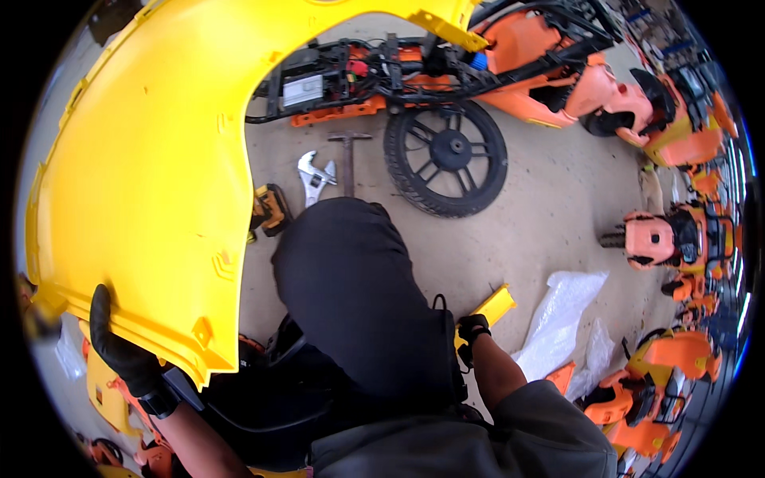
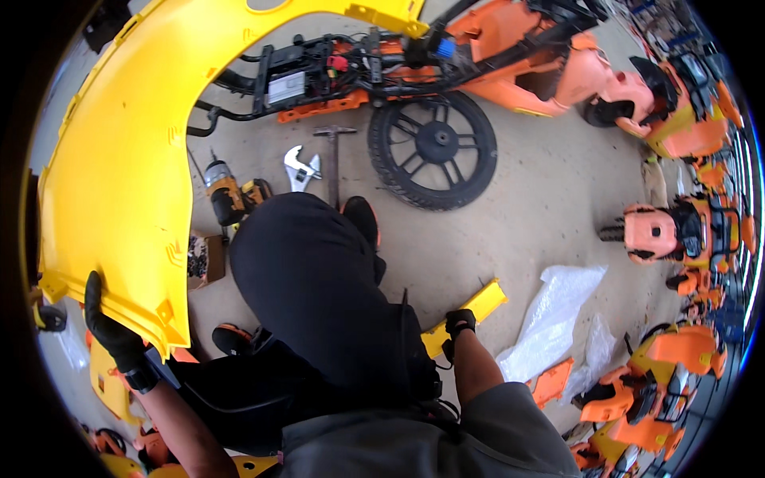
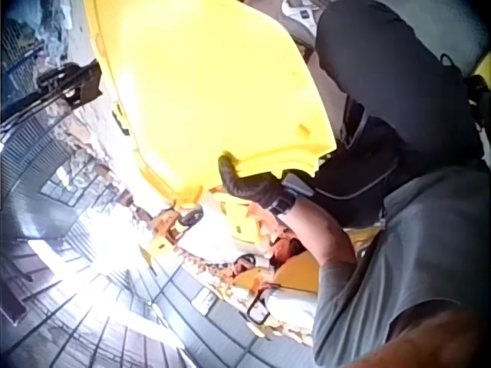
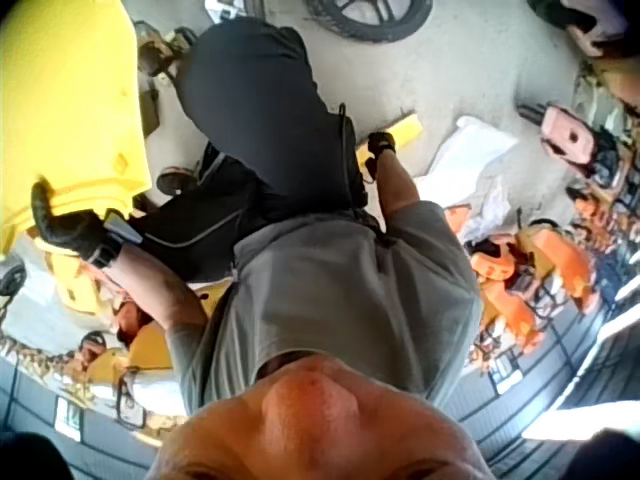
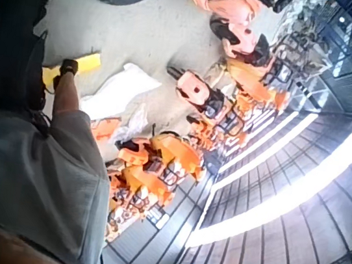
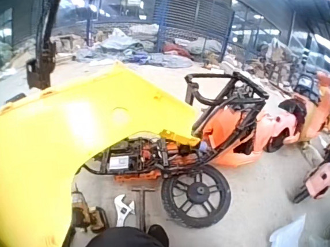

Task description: The person attaches orange plastic fairing pieces to a yellow panel using a power drill, then picks up individual small yellow plastic clips from a container and fits them onto the edges of the panel before wrapping a yellow fairing piece in bubble wrap.

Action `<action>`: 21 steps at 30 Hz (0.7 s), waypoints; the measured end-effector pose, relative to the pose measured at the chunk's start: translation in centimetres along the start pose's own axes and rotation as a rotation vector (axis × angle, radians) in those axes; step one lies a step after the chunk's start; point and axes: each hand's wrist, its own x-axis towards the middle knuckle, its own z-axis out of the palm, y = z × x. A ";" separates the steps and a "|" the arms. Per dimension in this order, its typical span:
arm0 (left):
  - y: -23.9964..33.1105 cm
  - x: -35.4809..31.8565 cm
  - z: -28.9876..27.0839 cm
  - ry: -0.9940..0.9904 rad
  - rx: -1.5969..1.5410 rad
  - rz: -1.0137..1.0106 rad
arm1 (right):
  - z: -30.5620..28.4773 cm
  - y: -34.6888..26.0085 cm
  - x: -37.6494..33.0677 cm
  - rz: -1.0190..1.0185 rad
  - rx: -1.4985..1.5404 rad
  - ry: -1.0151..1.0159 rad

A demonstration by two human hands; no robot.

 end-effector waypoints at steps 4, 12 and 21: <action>-1.1 -1.0 -3.3 0.110 -0.079 -0.122 | 0.5 0.4 1.0 -0.095 -0.247 -0.013; -3.0 -3.0 -10.5 0.233 -0.416 -0.437 | -12.6 1.4 -4.0 0.155 0.487 0.567; -1.0 -9.2 -15.0 0.301 0.196 -0.098 | -37.2 -12.4 -12.7 -0.732 0.452 0.957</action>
